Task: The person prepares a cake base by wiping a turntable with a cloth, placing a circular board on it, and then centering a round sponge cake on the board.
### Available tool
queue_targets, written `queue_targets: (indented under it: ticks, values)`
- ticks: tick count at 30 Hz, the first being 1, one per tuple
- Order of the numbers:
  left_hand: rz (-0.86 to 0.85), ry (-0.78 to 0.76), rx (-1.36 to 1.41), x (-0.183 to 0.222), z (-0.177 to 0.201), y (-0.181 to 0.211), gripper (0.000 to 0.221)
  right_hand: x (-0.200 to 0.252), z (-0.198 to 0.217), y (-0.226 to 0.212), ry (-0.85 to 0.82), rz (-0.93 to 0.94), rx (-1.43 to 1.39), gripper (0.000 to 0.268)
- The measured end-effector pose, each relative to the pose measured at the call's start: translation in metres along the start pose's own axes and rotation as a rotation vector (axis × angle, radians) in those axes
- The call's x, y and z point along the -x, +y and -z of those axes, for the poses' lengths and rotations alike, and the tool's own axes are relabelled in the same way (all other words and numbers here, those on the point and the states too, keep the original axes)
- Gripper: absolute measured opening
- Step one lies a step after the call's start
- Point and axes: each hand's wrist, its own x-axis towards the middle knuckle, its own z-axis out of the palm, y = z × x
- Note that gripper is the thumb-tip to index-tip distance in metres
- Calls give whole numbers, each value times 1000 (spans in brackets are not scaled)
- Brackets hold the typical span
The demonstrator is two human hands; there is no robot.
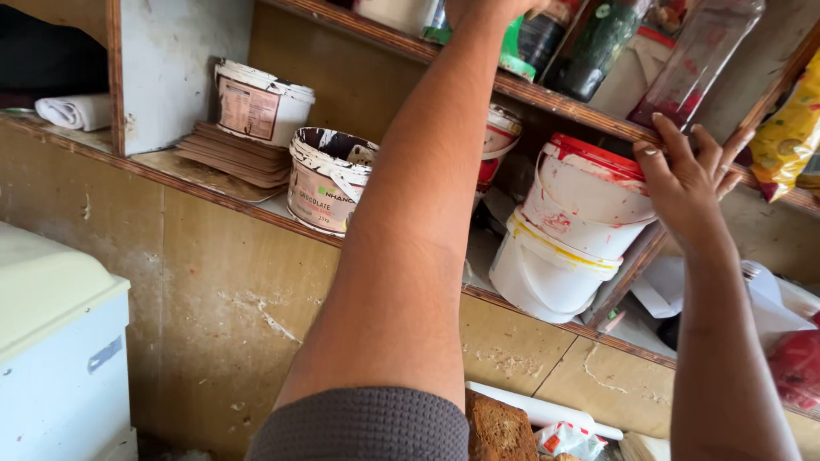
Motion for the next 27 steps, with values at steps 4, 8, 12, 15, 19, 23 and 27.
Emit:
queue_targets:
  ticks: [4,8,12,15,19,23,27]
  values:
    - [29,-22,43,17,3,12,54,7,8,-8,-17,-79,24,57]
    - [43,-19,86,34,21,21,57,13,14,-39,-5,-114,94,58]
    - [-53,165,9,53,56,31,48,13,5,-97,100,-17,130,76]
    - [-108,173,66,68,73,30,49,8,-11,-130,73,82,149,74]
    - [-192,123,95,86,91,20,42,1,-25,-142,-59,49,271,71]
    - [-413,197,260,121,110,-5,51,3,-25,-115,98,214,-91,63]
    - [-387,2,276,205,119,-79,38,59,-19,-106,173,137,-380,59]
